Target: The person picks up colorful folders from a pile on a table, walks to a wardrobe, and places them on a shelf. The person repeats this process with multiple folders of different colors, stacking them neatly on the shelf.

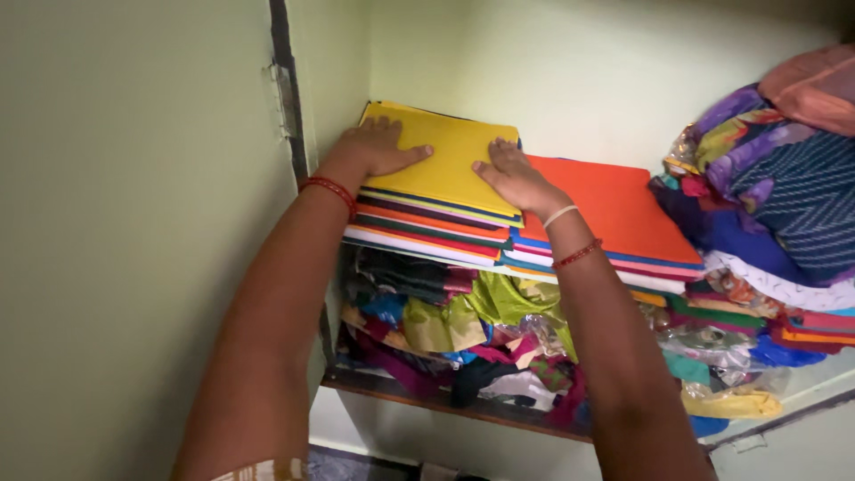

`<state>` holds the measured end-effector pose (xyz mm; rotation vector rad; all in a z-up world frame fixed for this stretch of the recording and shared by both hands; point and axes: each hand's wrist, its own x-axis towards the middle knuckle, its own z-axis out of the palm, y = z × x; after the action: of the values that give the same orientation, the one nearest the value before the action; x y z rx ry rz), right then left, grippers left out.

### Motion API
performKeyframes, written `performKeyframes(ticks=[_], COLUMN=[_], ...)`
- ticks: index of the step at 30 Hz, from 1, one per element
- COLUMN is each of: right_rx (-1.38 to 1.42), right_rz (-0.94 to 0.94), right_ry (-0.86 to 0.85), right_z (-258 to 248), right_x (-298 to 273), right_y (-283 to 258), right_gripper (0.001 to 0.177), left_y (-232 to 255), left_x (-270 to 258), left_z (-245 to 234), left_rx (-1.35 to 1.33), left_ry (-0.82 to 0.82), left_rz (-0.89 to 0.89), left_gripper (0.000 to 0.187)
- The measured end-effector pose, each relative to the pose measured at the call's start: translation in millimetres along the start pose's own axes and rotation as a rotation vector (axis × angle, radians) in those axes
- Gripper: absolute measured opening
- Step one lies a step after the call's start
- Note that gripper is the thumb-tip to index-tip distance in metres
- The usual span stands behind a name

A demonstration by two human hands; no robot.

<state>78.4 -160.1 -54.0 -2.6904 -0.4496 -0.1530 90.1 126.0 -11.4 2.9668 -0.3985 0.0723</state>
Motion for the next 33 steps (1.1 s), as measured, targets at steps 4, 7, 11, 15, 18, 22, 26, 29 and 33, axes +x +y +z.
performKeyframes(ticks=[4, 7, 11, 15, 18, 22, 26, 29, 33], right_rx=[0.14, 0.141, -0.199, -0.41, -0.421, -0.433, -0.429, -0.276, -0.18], right_rz=[-0.046, 0.049, 0.127, 0.015, -0.059, -0.109, -0.106, 0.011, 0.142], right_ry=[0.013, 0.006, 0.069, 0.444, 0.652, 0.769, 0.795, 0.674, 0.583], right_z=[-2.5, -10.6, -4.8, 24.2, 42.6, 57.4, 73.8, 98.7, 137.0], right_x=[-35.0, -70.7, -109.2, -137.1, -155.4, -182.9, -219.7, -264.8, -335.8], right_y=[3.9, -2.9, -11.8, -12.2, -13.8, -16.4, -15.9, -14.4, -23.1], right_gripper=[0.083, 0.076, 0.063, 0.051, 0.044, 0.05, 0.063, 0.066, 0.078], left_y=[-14.6, -24.3, -21.5, 11.3, 40.4, 84.8, 121.0, 137.1, 150.2], left_x=[2.6, -1.0, -42.9, -101.3, -125.5, -157.1, -205.3, -234.1, -264.4], left_z=[8.4, 17.1, 17.0, 23.5, 43.2, 81.9, 109.9, 122.2, 138.5], left_rx=[-0.035, -0.056, -0.072, -0.029, -0.029, -0.021, -0.143, -0.214, -0.369], left_ry=[0.005, 0.063, 0.22, 0.35, 0.581, 0.747, 0.657, 0.564, 0.525], left_rz=[0.026, 0.078, 0.144, -0.023, 0.054, 0.249, 0.413, 0.477, 0.536], left_gripper=[0.092, 0.087, 0.078, 0.064, 0.064, 0.071, 0.08, 0.086, 0.083])
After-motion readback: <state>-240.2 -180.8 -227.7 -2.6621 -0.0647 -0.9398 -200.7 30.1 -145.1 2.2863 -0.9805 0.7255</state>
